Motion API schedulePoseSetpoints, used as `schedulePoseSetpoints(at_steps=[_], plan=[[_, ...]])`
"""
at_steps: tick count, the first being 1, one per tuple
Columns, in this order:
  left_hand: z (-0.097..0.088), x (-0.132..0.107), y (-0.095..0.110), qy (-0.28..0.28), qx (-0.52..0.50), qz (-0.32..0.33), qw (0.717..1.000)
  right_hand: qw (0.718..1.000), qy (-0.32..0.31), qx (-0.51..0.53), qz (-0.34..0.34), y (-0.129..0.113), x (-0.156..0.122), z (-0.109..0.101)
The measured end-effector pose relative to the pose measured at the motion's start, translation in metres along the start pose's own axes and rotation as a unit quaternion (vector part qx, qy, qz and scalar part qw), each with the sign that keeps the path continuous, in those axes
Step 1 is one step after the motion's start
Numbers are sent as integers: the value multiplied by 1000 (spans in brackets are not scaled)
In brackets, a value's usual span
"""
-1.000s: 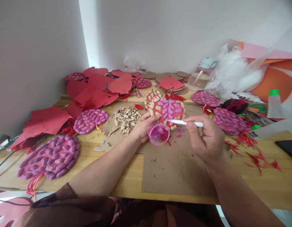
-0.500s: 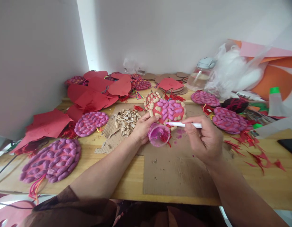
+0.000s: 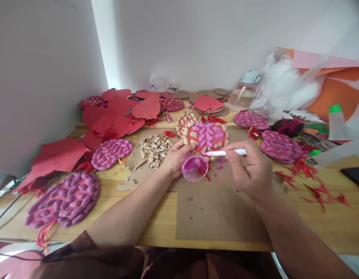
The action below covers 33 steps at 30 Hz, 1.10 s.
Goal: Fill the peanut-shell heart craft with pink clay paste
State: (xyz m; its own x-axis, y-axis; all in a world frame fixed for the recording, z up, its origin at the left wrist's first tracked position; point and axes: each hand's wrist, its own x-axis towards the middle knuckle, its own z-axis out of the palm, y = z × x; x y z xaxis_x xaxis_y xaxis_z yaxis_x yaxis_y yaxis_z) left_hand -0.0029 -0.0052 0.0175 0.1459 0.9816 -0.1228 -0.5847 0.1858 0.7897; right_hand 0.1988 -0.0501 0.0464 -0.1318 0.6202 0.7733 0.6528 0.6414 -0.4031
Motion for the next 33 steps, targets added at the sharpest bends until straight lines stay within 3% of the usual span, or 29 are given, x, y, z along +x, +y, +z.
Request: schedulePoseSetpoints(at_steps=[7, 11, 15, 21, 28, 33], plan=[[-5, 3, -5, -14, 5, 3, 1000, 999, 27, -7, 36, 2, 1, -2], [-6, 3, -6, -6, 8, 1, 1000, 1000, 13, -17, 2, 1, 1, -1], [-6, 3, -5, -11, -2, -12, 1000, 998, 43, -44, 9, 1, -1, 0], [-7, 6, -3, 37, -34, 8, 999, 994, 76, 54, 60, -6, -7, -7], [-6, 9, -7, 54, -26, 59, 996, 998, -21, 63, 13, -29, -5, -4], [-5, 9, -13, 40, -1, 79, 996, 996, -62, 50, -41, -30, -4, 9]])
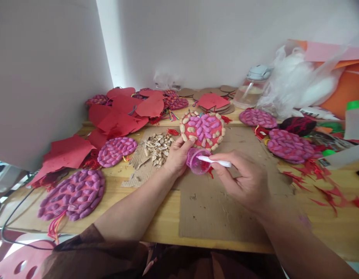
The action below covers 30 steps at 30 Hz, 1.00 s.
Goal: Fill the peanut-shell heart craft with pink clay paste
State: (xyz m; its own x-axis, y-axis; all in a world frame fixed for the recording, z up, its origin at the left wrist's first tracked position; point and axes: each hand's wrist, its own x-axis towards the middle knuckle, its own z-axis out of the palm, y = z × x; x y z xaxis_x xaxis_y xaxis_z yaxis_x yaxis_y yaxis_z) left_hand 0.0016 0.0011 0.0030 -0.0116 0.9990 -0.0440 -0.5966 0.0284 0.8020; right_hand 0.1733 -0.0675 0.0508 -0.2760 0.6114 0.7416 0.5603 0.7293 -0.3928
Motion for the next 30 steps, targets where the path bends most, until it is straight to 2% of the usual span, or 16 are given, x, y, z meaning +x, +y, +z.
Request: schedulePoseSetpoints(at_steps=[5, 9, 13, 19, 26, 30], plan=[[0, -3, -4, -6, 8, 13, 1000, 999, -23, -26, -41, 6, -6, 13], [2, -4, -4, -4, 13, 12, 1000, 998, -40, -40, -42, 8, -11, 18], [3, -5, -2, -1, 15, 13, 1000, 997, -48, -36, -43, 8, -11, 18], [2, -3, -3, -6, 3, 11, 1000, 998, -18, -33, -48, 7, -10, 17], [1, -3, -3, -7, -8, -1, 1000, 995, -75, -40, -49, 8, -10, 14], [1, -3, -3, -1, -4, -1, 1000, 993, -76, -75, -47, 8, -11, 15]])
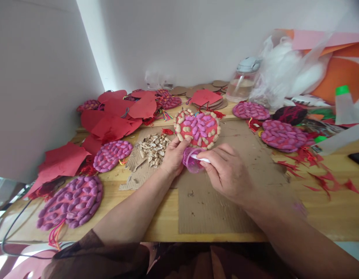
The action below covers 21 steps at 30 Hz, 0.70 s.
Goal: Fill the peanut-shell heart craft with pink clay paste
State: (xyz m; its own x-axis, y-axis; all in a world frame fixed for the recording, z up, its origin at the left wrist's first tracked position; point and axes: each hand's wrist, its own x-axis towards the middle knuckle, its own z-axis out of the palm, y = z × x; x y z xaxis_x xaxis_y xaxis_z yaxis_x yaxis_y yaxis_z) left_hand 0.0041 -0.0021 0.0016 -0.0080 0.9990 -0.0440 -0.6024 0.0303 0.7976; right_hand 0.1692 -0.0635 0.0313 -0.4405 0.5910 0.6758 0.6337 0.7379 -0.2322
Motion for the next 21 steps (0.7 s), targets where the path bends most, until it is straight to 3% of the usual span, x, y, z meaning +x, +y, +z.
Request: schedulePoseSetpoints(at_steps=[5, 10, 17, 21], plan=[[0, -1, -2, -9, 17, 9, 1000, 999, -24, 40, 15, -2, -1, 1], [1, -2, -1, -13, 13, -1, 1000, 993, 9, 114, 27, -2, 2, -1], [1, 0, 0, -10, 11, 4, 1000, 1000, 6, 9, 18, 0, -2, 3], [1, -1, 0, -11, 17, 5, 1000, 998, 0, 62, 19, -1, -2, 4]])
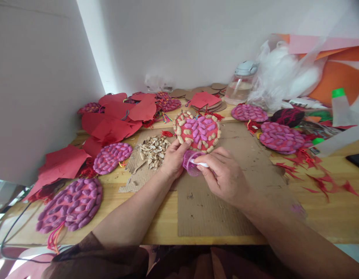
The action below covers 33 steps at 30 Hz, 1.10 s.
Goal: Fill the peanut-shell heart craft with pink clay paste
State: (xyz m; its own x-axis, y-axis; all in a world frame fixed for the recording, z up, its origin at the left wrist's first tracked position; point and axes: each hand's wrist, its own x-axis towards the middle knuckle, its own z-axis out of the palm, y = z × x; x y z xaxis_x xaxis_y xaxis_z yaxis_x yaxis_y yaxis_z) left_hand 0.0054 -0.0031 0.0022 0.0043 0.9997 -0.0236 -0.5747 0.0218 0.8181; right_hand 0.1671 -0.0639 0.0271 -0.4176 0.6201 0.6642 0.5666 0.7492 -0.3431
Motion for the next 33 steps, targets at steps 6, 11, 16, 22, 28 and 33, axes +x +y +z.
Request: schedulePoseSetpoints(at_steps=[6, 11, 16, 22, 28, 33], plan=[[1, -1, 2, 9, -6, -15, 1000, 998, 33, 58, 9, 0, 3, -3], [0, 0, 5, 20, -27, -23, 999, 994, 71, 58, 61, -1, 5, -15], [1, 1, 8, 26, -33, -36, 998, 982, 92, 94, 139, 2, 5, -28], [-2, 3, 7, 11, -27, -42, 999, 950, 232, 94, 186, 20, 9, -39], [-2, 2, 7, -1, -12, -42, 999, 960, 214, 47, 176, 28, 8, -35], [2, -2, 7, -23, -7, -34, 999, 966, 204, 18, 159, 30, 6, -32]])
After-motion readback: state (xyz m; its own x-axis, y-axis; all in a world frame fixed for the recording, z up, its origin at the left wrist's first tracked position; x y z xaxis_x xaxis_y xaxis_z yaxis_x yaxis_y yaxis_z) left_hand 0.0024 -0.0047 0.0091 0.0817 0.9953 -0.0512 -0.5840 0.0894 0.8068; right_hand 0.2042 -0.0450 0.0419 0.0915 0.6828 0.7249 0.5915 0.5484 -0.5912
